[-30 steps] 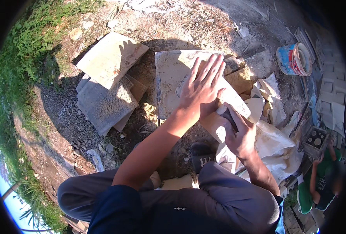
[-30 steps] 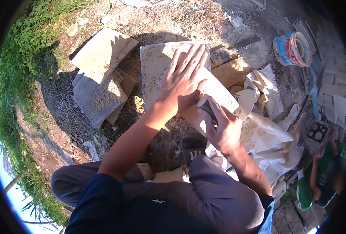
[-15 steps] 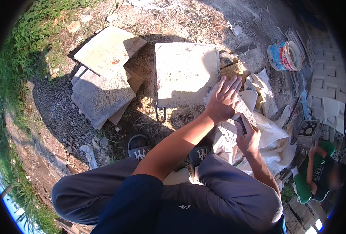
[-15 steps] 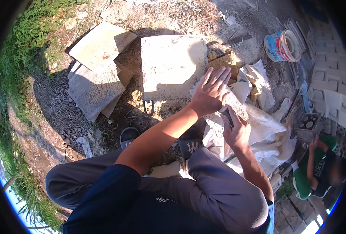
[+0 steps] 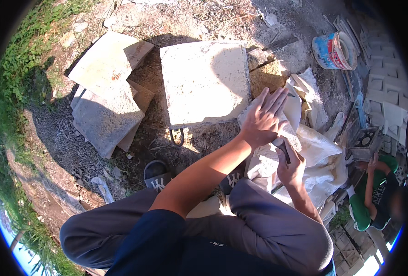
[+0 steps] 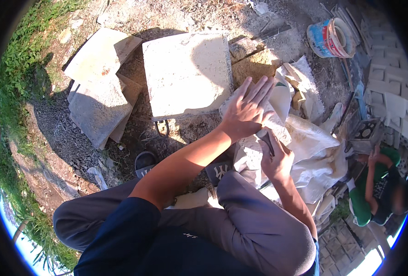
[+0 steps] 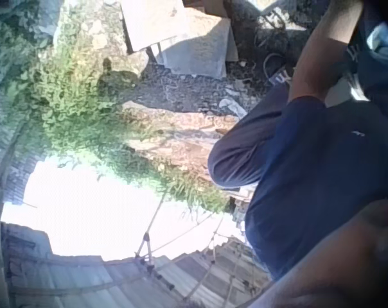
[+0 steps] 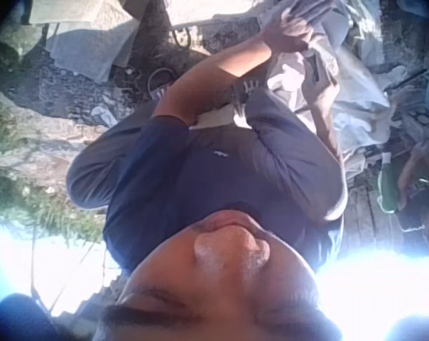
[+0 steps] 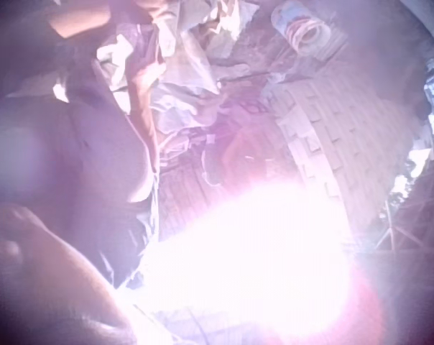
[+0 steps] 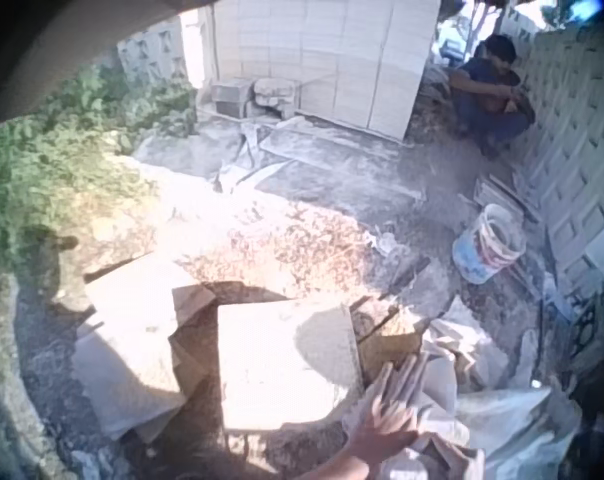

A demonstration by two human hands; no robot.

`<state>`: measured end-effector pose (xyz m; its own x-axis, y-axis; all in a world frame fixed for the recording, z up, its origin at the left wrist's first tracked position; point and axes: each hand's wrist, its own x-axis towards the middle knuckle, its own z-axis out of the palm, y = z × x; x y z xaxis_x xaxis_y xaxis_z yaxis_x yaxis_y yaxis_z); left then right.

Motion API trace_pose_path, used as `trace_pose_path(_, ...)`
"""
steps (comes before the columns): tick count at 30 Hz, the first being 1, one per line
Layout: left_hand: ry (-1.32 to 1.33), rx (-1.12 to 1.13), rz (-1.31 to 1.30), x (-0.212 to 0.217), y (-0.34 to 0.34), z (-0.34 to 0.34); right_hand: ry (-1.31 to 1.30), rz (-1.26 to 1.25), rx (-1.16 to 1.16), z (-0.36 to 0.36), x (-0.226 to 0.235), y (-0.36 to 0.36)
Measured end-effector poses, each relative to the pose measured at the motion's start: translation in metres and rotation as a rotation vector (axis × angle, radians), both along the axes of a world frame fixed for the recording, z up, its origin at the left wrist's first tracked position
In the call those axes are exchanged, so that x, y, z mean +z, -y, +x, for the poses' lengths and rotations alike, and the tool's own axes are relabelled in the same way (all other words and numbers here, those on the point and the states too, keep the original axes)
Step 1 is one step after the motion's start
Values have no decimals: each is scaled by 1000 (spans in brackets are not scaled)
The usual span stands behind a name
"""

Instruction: The person uses a hammer and a trowel to shape and clean stone blocks on the ground.

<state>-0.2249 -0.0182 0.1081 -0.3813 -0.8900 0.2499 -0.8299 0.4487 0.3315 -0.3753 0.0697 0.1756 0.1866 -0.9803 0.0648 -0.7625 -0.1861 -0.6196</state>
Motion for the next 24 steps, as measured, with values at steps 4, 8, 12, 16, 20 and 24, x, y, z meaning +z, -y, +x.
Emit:
trace_pose_path(4,-41,6,-102,-9,6,-28,-37,51,-110,-10,12,-2)
trace_pose_path(8,96,136,-121,-16,-4,56,12,4,163,35,0,13)
trace_pose_path(12,85,192,102,4,-16,99,-44,26,293,66,-11,18)
trace_pose_path(16,-29,24,-2,6,11,30,15,35,27,21,-2,14)
trace_pose_path(20,-231,9,-22,2,17,11,-84,15,-40,11,18,19)
trace_pose_path(24,-103,202,79,32,9,85,15,32,234,68,32,45)
